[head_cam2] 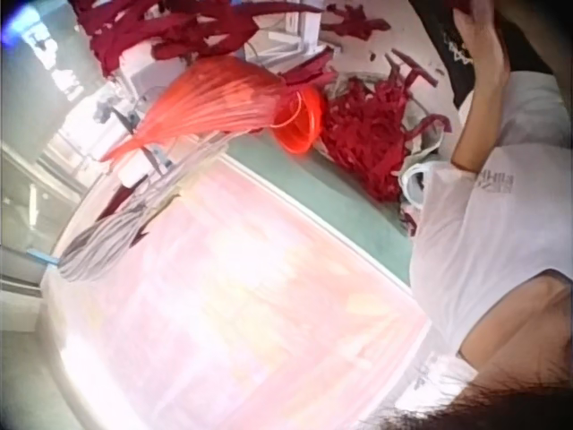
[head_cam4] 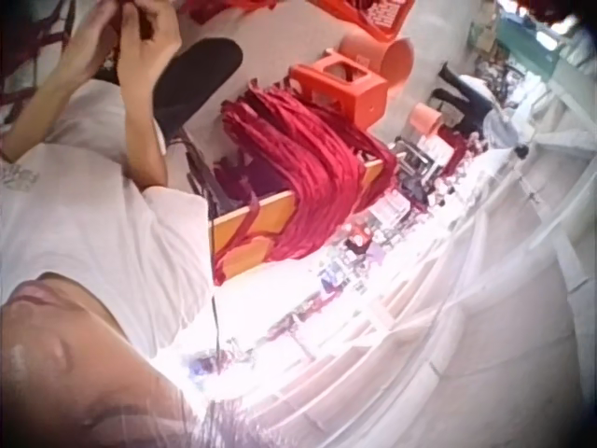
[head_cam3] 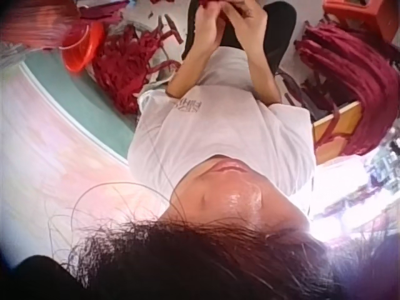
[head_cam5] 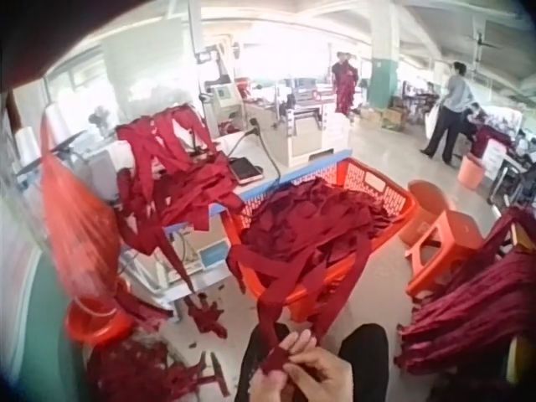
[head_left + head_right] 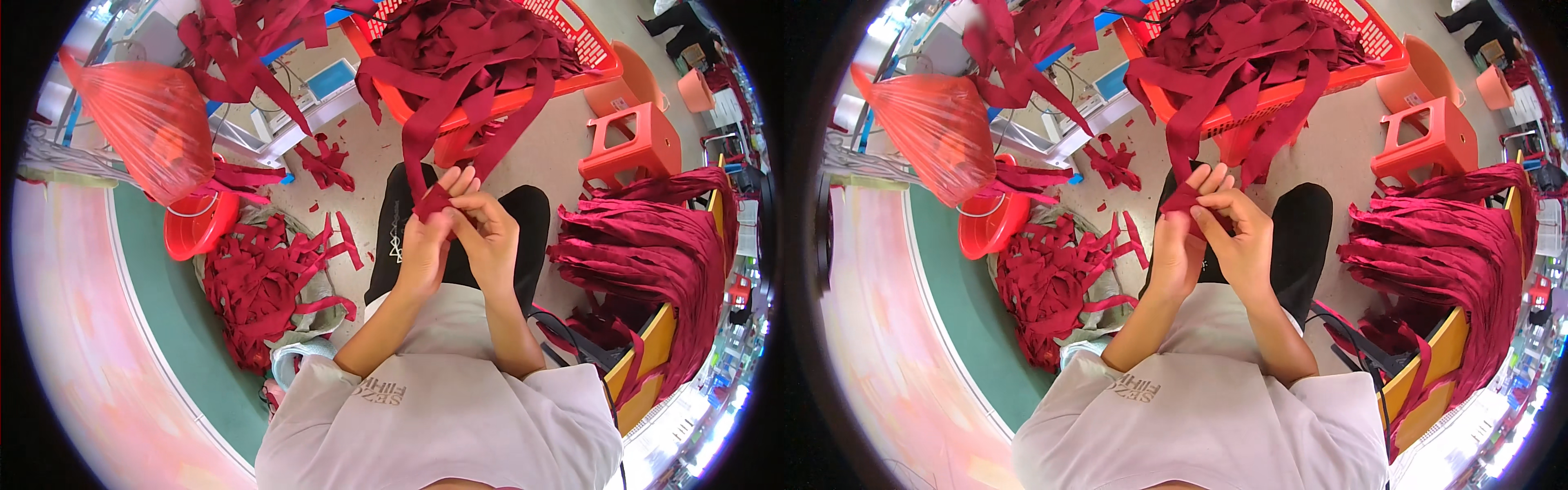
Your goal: Picking up, straightening, and sorting red fabric strips into bins in a factory setting.
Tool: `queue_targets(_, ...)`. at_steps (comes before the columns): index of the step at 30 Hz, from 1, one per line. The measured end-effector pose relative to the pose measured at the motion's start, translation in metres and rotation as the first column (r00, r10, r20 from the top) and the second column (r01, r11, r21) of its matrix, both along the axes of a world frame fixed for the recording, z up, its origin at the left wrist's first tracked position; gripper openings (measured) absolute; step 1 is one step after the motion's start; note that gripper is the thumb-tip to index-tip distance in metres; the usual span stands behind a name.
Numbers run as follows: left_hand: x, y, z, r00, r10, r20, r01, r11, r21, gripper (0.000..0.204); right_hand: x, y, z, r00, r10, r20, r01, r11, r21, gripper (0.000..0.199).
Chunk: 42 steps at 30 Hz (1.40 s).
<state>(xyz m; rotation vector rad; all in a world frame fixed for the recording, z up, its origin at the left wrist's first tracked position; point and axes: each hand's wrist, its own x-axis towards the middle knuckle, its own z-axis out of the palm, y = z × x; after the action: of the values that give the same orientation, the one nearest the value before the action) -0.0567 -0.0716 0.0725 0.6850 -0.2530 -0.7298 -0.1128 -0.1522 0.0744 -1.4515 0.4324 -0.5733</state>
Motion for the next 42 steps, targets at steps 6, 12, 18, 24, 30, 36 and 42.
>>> queue_targets(6, 0.002, -0.003, 0.004, 0.995, 0.002, -0.098, 0.004, 0.998, 0.064, 0.048, 0.0, -0.002, -0.004, 0.997, 0.064, 0.03, -0.066, 0.996, 0.062, 0.026)
queue_targets(12, 0.023, 0.018, 0.02, 0.964, 0.267, -0.011, -0.266, 0.963, 0.05, 0.041, -0.006, -0.002, 0.02, 0.942, 0.2, -0.269, -0.27, 0.929, -0.254, 0.083)
queue_targets(18, 0.035, 0.044, 0.051, 0.93, -0.221, -0.294, 0.162, 0.964, -0.21, 0.039, -0.001, -0.01, -0.007, 0.926, 0.264, -0.268, -0.376, 0.671, -0.639, 0.025)
queue_targets(24, 0.062, 0.107, 0.066, 0.964, -0.114, -0.241, 0.035, 0.951, -0.309, 0.04, -0.012, -0.07, 0.005, 0.953, -0.251, 0.167, 0.282, 0.544, -0.79, 0.016)
queue_targets(30, 0.093, 0.166, 0.067, 0.964, 0.183, -0.192, -0.243, 0.897, -0.369, 0.038, 0.008, -0.166, 0.037, 0.8, -0.429, 0.419, 0.598, 0.623, -0.504, 0.015)
queue_targets(36, 0.136, 0.236, 0.081, 0.905, 0.411, -0.111, -0.421, 0.827, -0.373, 0.034, 0.06, -0.266, 0.088, 0.921, -0.293, 0.258, 0.381, 0.528, -0.759, 0.01)
queue_targets(42, 0.175, 0.336, 0.112, 0.763, 0.644, 0.051, -0.581, 0.72, -0.38, 0.032, 0.137, -0.389, 0.182, 0.909, -0.28, 0.308, 0.352, 0.121, -0.928, 0.015)
